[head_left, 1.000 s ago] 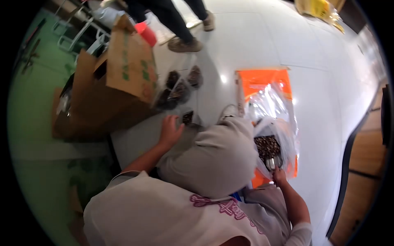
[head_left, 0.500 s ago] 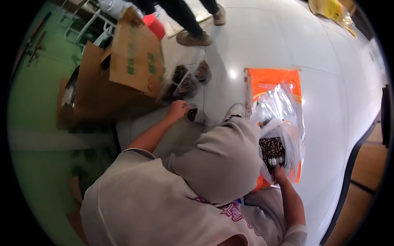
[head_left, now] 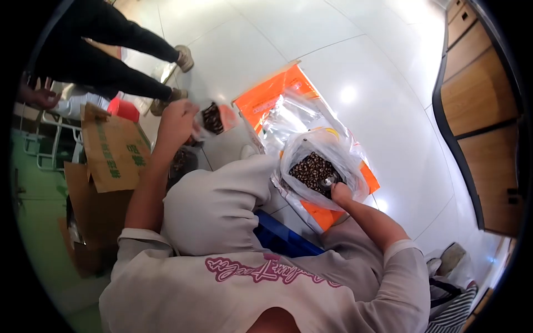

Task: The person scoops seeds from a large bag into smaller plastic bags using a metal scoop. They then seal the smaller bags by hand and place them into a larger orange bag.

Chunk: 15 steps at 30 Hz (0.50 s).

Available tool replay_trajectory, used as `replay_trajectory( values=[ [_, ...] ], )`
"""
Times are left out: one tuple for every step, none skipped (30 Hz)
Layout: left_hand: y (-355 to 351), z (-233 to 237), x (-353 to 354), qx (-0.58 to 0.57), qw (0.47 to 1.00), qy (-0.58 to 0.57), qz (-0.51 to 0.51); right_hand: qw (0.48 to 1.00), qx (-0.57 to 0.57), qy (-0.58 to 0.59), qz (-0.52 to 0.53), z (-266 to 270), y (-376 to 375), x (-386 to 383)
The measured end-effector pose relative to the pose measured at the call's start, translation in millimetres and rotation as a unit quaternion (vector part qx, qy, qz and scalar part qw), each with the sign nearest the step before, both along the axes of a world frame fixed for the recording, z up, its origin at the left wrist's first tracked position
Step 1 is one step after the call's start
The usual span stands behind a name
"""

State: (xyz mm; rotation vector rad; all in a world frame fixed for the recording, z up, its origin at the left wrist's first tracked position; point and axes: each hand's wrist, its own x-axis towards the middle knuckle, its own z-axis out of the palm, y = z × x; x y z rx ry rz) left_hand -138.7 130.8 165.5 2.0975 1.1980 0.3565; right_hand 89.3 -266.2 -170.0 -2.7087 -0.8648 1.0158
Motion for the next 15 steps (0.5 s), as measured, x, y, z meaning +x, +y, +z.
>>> replay_trajectory(
  values=[
    [-5.3,16.6,20.8,-0.033,0.999,0.011,-0.024,1.0,0.009,-0.001,-0.009,12.6,5.6,-1.1],
    [-11.5,32.7,41.0,-0.066,0.996,0.023,-0.049,1.0,0.007,0.009,-0.005,24.8,11.1,-1.2],
    [-19.5,49.3,61.0,-0.056,0.997,0.022,-0.058,1.0,0.005,0.019,-0.001,31.2,14.2,-0.4],
    [-30.0,64.7,79.3,-0.087,0.991,0.05,-0.084,1.0,0.014,0.018,-0.008,25.4,14.7,1.3],
    [-41.0,77.3,92.2,-0.118,0.984,0.079,-0.108,0.999,-0.002,0.024,0.045,16.1,16.9,4.0],
    [-51.9,86.4,99.4,-0.108,0.985,0.078,-0.113,0.995,-0.017,0.029,0.099,17.4,21.3,6.7],
    [-64.4,93.0,105.7,-0.108,0.982,0.09,-0.127,0.996,-0.017,0.032,0.079,18.6,23.2,6.2],
    [-77.4,97.0,113.7,-0.11,0.978,0.1,-0.145,0.998,-0.02,0.032,0.057,19.6,22.8,7.2],
    [-91.3,98.7,116.3,-0.114,0.977,0.108,-0.146,0.998,0.007,0.013,0.054,18.5,21.0,5.2],
    [-101.8,90.3,115.3,-0.114,0.975,0.116,-0.155,0.999,0.007,0.019,0.044,4.5,17.7,3.8],
    [-108.2,76.1,115.4,-0.137,0.973,0.103,-0.158,0.992,0.014,0.003,0.122,-24.7,18.6,10.9],
    [-112.9,65.7,117.7,-0.16,0.97,0.091,-0.159,0.979,0.022,-0.012,0.202,-30.5,20.8,13.1],
    [-115.1,58.3,123.3,-0.185,0.962,0.116,-0.164,0.978,0.057,-0.031,0.199,-34.7,17.7,13.9],
    [-118.4,51.6,129.4,-0.188,0.961,0.119,-0.165,0.978,0.055,-0.027,0.198,-38.7,16.7,16.4],
    [-122.8,46.6,134.8,-0.169,0.955,0.146,-0.193,0.983,0.053,0.011,0.176,-40.0,16.8,16.0]
  ],
)
